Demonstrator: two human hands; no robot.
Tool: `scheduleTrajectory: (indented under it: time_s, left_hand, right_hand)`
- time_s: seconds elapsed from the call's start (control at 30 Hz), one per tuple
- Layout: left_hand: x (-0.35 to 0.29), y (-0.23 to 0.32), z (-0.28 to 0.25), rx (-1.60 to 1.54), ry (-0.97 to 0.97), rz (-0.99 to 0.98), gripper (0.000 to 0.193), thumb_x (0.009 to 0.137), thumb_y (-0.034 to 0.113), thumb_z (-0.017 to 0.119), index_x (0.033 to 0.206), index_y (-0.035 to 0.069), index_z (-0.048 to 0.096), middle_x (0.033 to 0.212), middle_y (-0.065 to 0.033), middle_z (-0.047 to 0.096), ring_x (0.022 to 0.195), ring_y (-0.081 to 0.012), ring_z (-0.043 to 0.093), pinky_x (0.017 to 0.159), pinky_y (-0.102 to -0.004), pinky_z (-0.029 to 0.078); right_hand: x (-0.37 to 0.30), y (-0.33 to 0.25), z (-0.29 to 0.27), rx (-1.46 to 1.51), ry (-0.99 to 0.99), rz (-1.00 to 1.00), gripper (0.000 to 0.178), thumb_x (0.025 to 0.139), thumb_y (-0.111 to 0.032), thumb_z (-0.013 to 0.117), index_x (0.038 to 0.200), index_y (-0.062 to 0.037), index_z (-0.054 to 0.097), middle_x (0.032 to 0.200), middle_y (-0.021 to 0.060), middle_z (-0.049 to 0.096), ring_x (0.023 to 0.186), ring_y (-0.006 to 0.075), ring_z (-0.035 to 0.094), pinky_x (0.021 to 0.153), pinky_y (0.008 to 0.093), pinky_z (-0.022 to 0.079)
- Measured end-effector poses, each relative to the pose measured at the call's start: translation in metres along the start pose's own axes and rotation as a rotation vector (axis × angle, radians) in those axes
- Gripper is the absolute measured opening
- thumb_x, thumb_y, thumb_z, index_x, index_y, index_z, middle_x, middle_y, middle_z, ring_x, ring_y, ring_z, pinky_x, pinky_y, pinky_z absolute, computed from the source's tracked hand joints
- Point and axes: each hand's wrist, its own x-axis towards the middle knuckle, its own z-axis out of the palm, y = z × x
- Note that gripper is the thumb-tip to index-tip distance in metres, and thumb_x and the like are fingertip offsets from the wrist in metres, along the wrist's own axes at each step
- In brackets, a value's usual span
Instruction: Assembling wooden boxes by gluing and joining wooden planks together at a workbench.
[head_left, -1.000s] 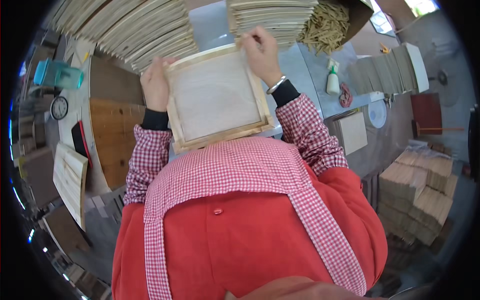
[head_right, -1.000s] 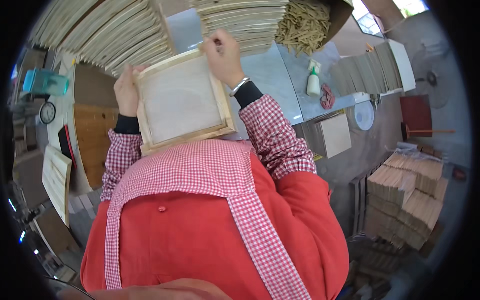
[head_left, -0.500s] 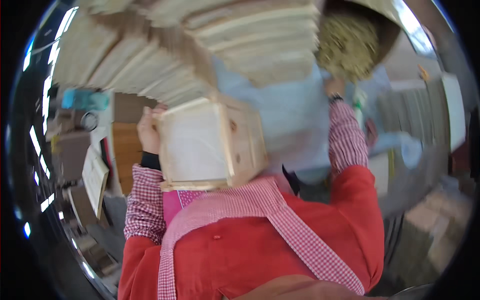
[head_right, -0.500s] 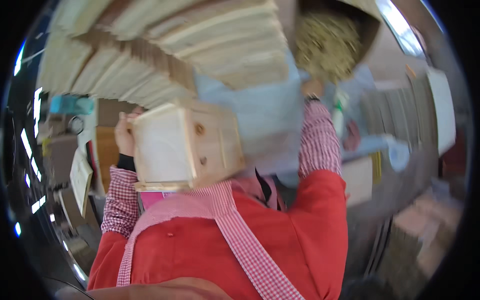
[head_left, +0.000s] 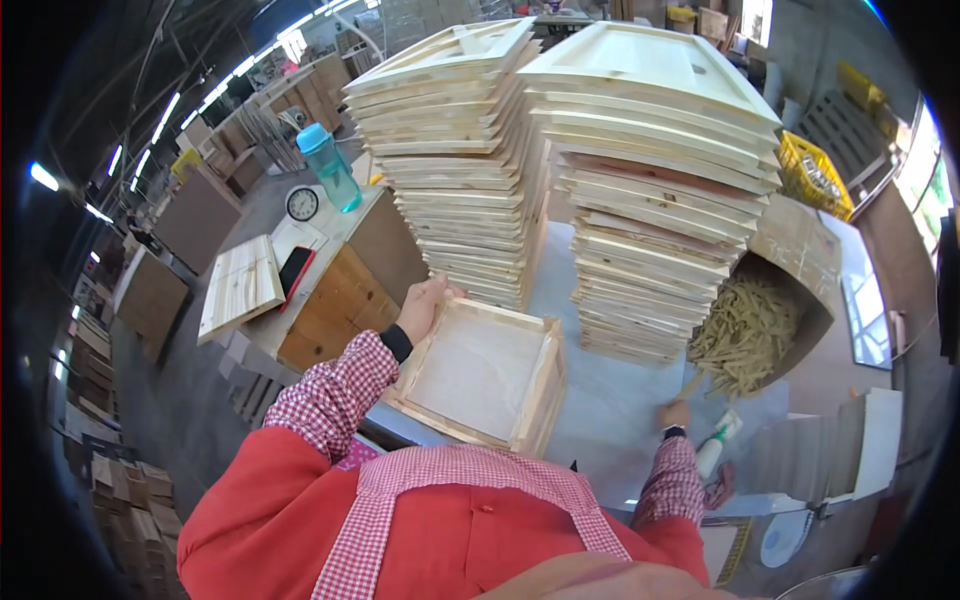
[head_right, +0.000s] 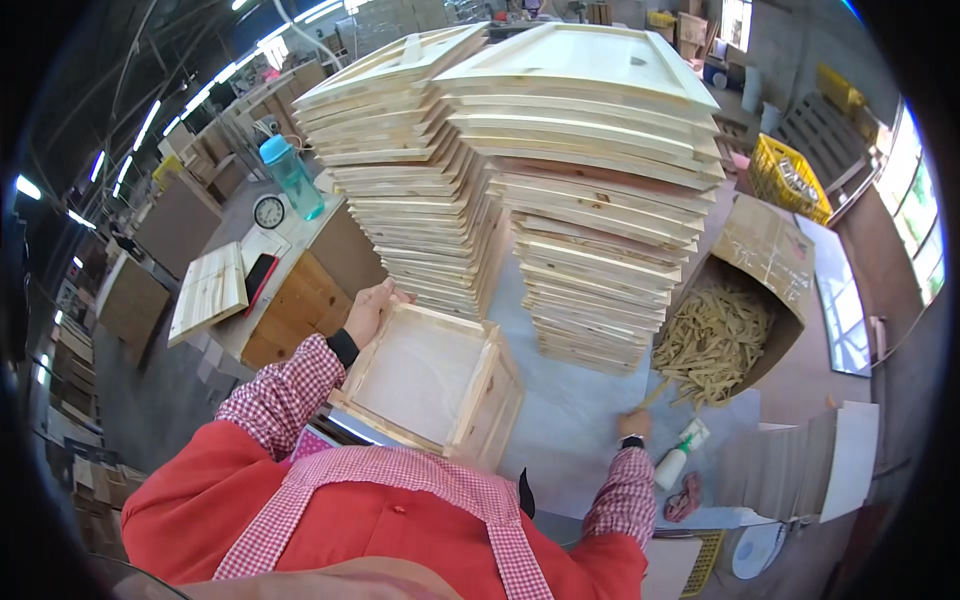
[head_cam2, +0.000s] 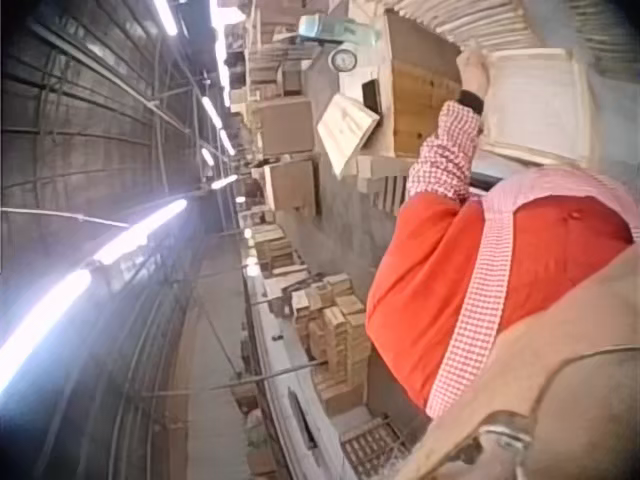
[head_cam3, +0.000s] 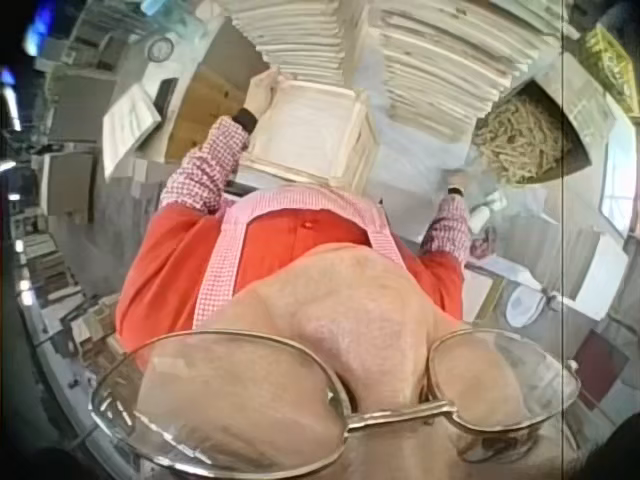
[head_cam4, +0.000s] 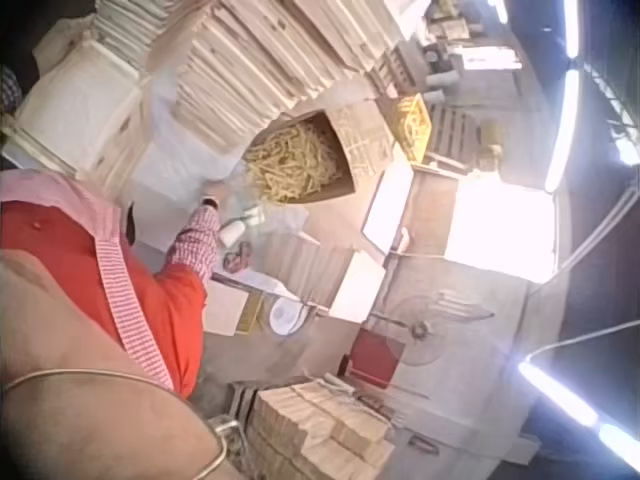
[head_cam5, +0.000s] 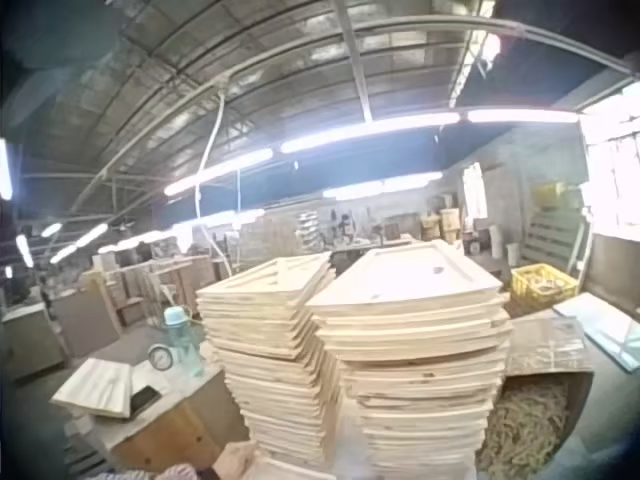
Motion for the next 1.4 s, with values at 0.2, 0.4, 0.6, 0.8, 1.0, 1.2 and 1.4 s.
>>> scheduleTrajectory:
  time_s: [0.2,0.4,0.6,0.8,1.0,1.2,1.4]
  left_hand:
    - [0.007,0.0,0.002,0.167,-0.054,0.037,0.042,0.102,0.031,0.041,0.093,-0.002,0.066,0.095,-0.0099,0.067,0.093,-0.0202,0.063,0.086,-0.0333,0.048]
    - [-0.022,0.067,0.032,0.715,-0.011,0.837,0.031,0.088,0.02,0.061,0.115,0.003,0.06,0.121,-0.0171,0.058,0.109,-0.0312,0.057,0.091,-0.0377,0.045]
    - [-0.071,0.101,0.058,0.631,-0.464,0.835,0.034,0.077,0.01,0.071,0.109,0.005,0.063,0.118,-0.0157,0.06,0.106,-0.0313,0.059,0.084,-0.0389,0.048]
    - [-0.083,0.1,0.046,0.465,-0.506,0.747,0.022,0.076,0.008,0.072,0.097,0.005,0.067,0.095,-0.0103,0.065,0.088,-0.0271,0.063,0.077,-0.0353,0.049]
    - [-0.075,0.11,0.035,0.372,-0.61,0.728,0.007,0.082,0.007,0.068,0.087,0.004,0.065,0.079,-0.008,0.062,0.077,-0.0185,0.061,0.071,-0.0254,0.046]
    - [-0.072,0.115,-0.006,0.12,-1.059,-0.166,0.011,0.084,0.014,0.07,0.084,0.004,0.065,0.076,-0.0022,0.06,0.075,-0.0063,0.054,0.066,-0.0231,0.042]
    - [-0.026,0.106,-0.043,0.825,-0.673,0.714,0.023,0.08,0.017,0.071,0.07,0.005,0.055,0.061,-0.0038,0.047,0.058,-0.02,0.047,0.056,-0.0317,0.036]
  right_hand:
    - [-0.035,-0.103,-0.136,0.552,0.18,-0.233,0.016,0.069,-0.012,0.067,0.066,-0.0021,0.054,0.066,0.009,0.058,0.057,0.0198,0.051,0.058,0.033,0.042]
    - [-0.112,-0.263,-0.299,0.857,0.093,-0.618,0.016,0.076,-0.001,0.067,0.082,-0.0016,0.052,0.069,0.0037,0.055,0.06,0.0115,0.051,0.059,0.0242,0.044]
    - [-0.195,-0.359,-0.33,0.666,-0.137,-1.056,0.018,0.078,0.0,0.068,0.095,0.0006,0.061,0.085,0.0088,0.064,0.074,0.0142,0.063,0.067,0.0237,0.049]
    - [-0.204,-0.37,-0.334,0.621,-0.193,-1.033,0.014,0.076,-0.001,0.069,0.087,-0.002,0.06,0.086,0.0102,0.063,0.078,0.0199,0.062,0.074,0.0287,0.049]
    - [-0.193,-0.377,-0.317,0.8,-0.258,-1.194,0.015,0.074,0.001,0.068,0.082,-0.0047,0.056,0.088,0.0104,0.062,0.085,0.0256,0.06,0.081,0.0331,0.047]
    - [-0.215,-0.362,-0.305,0.87,-0.806,-1.053,0.017,0.074,0.0,0.067,0.085,-0.0047,0.056,0.087,0.01,0.062,0.082,0.0223,0.059,0.075,0.0301,0.046]
    - [-0.17,-0.362,-0.317,0.47,-0.408,-1.111,0.017,0.077,-0.012,0.069,0.087,-0.0032,0.059,0.077,0.0072,0.058,0.062,0.0206,0.05,0.059,0.0312,0.042]
